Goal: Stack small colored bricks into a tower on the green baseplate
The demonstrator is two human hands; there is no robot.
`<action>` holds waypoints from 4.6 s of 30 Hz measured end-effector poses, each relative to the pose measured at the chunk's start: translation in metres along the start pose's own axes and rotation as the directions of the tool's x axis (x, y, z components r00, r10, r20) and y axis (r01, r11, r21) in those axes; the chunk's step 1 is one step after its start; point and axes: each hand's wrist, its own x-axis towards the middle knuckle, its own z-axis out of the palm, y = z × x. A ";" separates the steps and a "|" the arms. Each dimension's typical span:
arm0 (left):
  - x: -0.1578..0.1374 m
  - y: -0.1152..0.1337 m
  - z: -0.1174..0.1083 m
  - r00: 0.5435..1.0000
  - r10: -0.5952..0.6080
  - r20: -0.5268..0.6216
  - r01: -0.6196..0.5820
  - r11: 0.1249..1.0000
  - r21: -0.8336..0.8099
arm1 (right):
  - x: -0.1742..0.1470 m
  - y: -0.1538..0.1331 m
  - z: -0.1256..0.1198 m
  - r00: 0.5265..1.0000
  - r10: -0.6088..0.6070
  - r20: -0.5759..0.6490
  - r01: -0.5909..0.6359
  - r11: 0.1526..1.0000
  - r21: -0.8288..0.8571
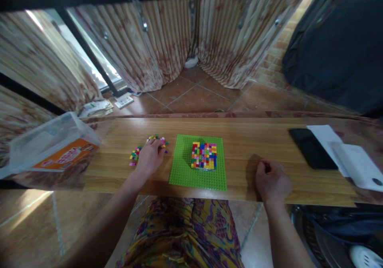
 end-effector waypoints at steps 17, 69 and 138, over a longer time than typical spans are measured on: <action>0.007 -0.003 0.002 1.000 0.012 0.021 -0.013 0.999 0.051 | 0.001 0.001 0.002 1.000 0.012 0.003 -0.012 1.000 0.001; 0.016 0.086 0.011 0.996 0.026 0.091 0.034 0.800 -0.600 | 0.000 0.002 0.003 1.000 -0.010 -0.013 0.010 1.000 0.025; -0.049 -0.006 -0.009 0.987 -0.152 0.048 0.154 0.988 -0.028 | -0.001 -0.003 -0.004 1.000 -0.009 0.006 0.009 1.000 -0.002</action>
